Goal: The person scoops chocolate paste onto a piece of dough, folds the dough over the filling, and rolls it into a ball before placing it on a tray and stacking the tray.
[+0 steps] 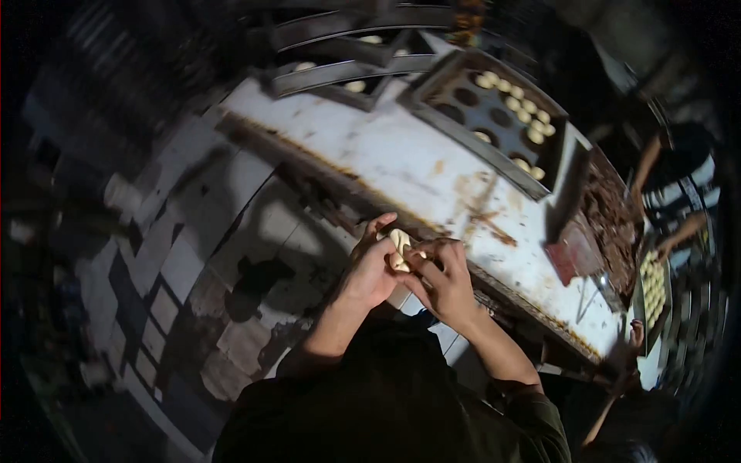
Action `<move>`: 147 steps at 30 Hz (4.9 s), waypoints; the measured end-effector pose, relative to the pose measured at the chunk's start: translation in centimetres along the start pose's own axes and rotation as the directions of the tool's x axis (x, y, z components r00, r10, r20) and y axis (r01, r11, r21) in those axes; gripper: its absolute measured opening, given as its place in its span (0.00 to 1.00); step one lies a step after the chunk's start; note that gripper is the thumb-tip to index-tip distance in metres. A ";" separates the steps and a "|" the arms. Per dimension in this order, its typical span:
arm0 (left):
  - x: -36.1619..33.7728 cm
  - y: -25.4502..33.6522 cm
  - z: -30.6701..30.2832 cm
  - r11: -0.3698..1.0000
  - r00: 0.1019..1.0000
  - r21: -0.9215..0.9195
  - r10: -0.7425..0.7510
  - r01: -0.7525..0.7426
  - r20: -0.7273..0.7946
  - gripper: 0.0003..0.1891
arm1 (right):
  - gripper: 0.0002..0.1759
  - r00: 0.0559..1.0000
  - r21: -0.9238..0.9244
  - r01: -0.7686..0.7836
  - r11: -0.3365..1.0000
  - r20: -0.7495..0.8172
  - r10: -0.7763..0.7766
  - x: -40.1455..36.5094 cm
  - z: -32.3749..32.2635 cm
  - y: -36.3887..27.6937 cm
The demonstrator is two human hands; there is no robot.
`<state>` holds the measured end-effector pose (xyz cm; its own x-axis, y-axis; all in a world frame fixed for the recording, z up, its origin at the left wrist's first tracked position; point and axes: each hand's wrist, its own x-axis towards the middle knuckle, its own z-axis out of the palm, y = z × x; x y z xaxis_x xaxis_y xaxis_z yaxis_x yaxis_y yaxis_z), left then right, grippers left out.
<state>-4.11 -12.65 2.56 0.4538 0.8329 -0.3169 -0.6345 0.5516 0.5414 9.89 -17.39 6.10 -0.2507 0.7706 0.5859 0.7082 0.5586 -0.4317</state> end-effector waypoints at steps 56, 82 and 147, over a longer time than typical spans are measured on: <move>20.4 39.3 -5.0 0.540 0.486 0.209 0.443 -0.816 0.753 0.10 | 0.16 0.792 -0.181 0.023 0.983 -0.597 -0.129 40.3 20.5 2.4; 26.4 42.3 -1.0 0.965 -0.231 0.262 -0.250 0.021 0.940 0.28 | 0.18 0.811 -0.421 -0.319 0.849 0.343 0.474 66.4 1.6 10.5; 9.6 -29.8 21.1 0.713 0.549 0.623 -0.677 0.322 0.490 0.25 | 0.29 0.616 -0.274 -0.777 0.566 -0.511 0.599 -20.0 -25.6 26.0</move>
<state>32.39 -22.00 -0.19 0.9854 0.0617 -0.1586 0.0841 0.6336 0.7691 50.24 -26.09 0.72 0.6069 0.6534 0.4525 0.7767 -0.3667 -0.5122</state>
